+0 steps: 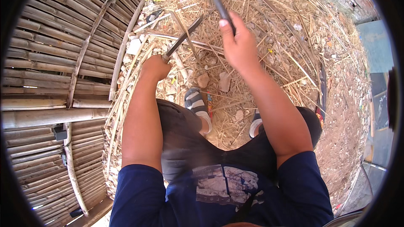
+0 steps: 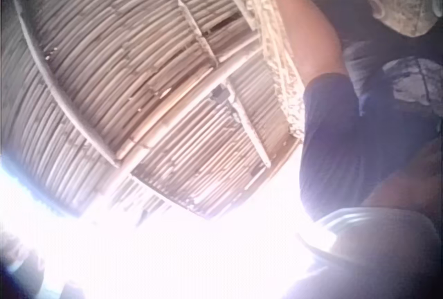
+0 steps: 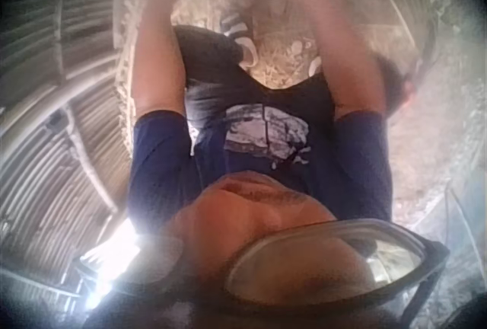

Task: The person shaves and scrapes thin bamboo strips using a machete and a knife, handling the strips one at a time while seated.

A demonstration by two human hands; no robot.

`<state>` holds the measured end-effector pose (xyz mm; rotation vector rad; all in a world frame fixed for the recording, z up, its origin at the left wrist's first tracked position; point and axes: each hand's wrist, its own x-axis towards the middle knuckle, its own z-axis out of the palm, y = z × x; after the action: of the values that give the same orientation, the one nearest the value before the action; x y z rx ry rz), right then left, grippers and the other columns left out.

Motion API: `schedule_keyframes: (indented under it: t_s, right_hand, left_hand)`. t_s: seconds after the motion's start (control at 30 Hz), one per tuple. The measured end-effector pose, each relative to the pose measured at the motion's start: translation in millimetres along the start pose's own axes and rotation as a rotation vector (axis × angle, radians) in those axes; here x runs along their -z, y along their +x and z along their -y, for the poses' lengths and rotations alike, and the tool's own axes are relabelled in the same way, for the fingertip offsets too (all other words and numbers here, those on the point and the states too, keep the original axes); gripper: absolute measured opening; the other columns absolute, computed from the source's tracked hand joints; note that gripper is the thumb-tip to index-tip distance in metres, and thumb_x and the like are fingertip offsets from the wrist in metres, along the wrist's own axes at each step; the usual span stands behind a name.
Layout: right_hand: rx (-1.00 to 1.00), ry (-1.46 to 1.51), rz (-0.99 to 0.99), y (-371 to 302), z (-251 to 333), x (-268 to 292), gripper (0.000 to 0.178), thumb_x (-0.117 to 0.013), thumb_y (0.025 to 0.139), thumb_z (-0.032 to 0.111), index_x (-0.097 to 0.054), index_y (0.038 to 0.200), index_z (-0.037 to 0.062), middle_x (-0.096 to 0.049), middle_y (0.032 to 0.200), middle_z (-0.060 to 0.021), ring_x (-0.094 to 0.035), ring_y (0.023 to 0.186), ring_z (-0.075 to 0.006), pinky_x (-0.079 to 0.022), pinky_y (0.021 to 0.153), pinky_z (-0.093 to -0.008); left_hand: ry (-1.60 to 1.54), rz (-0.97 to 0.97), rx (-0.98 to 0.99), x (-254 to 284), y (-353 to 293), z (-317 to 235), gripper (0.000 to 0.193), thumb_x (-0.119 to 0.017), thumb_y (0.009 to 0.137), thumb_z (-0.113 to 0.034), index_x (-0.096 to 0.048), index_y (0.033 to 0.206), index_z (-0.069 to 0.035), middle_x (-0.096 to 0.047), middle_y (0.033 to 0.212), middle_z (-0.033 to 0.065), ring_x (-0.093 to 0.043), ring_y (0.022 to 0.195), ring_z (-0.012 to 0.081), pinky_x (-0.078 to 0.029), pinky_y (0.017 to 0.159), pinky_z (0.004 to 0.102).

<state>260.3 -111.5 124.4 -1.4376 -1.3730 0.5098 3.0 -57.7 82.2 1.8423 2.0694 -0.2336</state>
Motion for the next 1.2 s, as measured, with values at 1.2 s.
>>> schedule_keyframes:
  t_s: [1.2]
  right_hand:
    - [-0.116,0.001,0.027,2.7,-40.4,-19.1,0.045,-0.051,0.105,0.037,-0.055,0.143,0.0139,-0.069,0.076,-0.0182,-0.070,0.073,-0.0384,-0.053,0.068,-0.0498]
  left_hand:
    - [0.057,0.074,-0.008,-42.1,16.2,-9.1,0.050,-0.074,0.086,-0.041,-0.068,0.121,-0.006,-0.071,0.119,0.0186,-0.068,0.111,0.0357,-0.054,0.096,0.0438]
